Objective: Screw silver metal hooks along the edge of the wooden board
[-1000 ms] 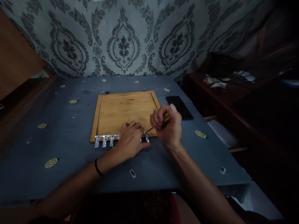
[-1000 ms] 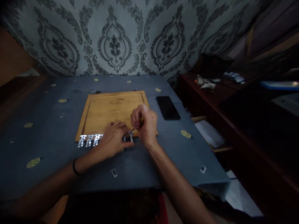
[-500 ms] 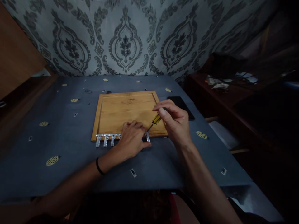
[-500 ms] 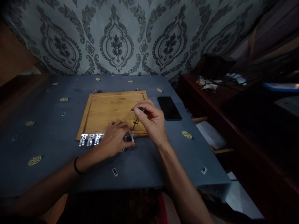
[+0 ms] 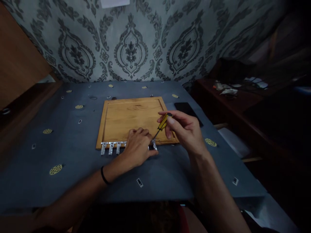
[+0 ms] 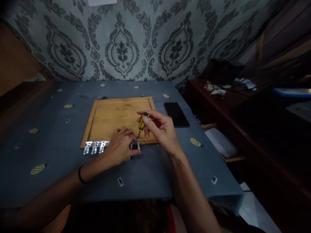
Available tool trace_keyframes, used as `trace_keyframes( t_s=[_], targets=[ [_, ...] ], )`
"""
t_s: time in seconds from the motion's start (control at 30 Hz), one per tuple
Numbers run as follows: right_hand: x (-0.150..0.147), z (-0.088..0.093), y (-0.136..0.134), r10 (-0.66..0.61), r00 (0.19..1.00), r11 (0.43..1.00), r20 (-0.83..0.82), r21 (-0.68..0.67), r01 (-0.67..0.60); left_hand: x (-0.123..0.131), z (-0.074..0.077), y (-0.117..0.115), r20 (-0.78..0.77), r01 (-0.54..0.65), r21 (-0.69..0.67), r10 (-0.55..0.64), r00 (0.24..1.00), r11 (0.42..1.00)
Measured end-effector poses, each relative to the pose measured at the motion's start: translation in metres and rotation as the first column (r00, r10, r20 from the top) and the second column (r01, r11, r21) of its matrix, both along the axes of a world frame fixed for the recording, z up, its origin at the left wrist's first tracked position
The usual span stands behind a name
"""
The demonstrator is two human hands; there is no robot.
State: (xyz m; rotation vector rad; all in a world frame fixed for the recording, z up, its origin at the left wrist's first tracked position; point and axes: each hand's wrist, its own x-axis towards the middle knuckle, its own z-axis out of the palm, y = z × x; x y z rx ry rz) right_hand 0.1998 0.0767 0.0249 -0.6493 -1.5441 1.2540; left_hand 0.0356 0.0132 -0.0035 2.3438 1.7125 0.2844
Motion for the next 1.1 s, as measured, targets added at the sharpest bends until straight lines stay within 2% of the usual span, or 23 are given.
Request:
trace_keyframes(
  t_s=[0.13,0.27,0.37,0.43,0.87,1.1],
  targets=[
    [-0.006,0.000,-0.004,-0.022,0.999,1.000,-0.036,-0.023,0.022,0.000,0.000,0.000,0.027,-0.006,0.002,0.006,1.000,1.000],
    [-0.012,-0.004,-0.007,-0.172,0.974,0.985,-0.144,-0.040,0.168,0.000,0.001,0.000,0.038,-0.023,-0.004,0.023,0.999,1.000],
    [-0.012,-0.005,-0.006,-0.307,0.923,0.951,-0.230,-0.043,0.306,0.001,0.000,0.000,0.028,-0.021,-0.009,0.021,0.999,1.000],
    [-0.011,-0.005,-0.004,-0.352,0.897,0.934,-0.266,-0.047,0.353,0.001,-0.001,0.001,0.028,-0.016,0.005,0.016,0.999,1.000],
    [-0.018,-0.010,0.000,-0.327,0.927,0.943,-0.186,-0.009,0.331,0.000,-0.002,0.000,0.027,-0.014,0.021,0.013,1.000,1.000],
    [-0.020,-0.013,0.000,-0.319,0.928,0.946,-0.193,-0.010,0.323,0.001,-0.002,0.000,0.030,-0.019,0.006,0.018,0.999,1.000]
  ],
)
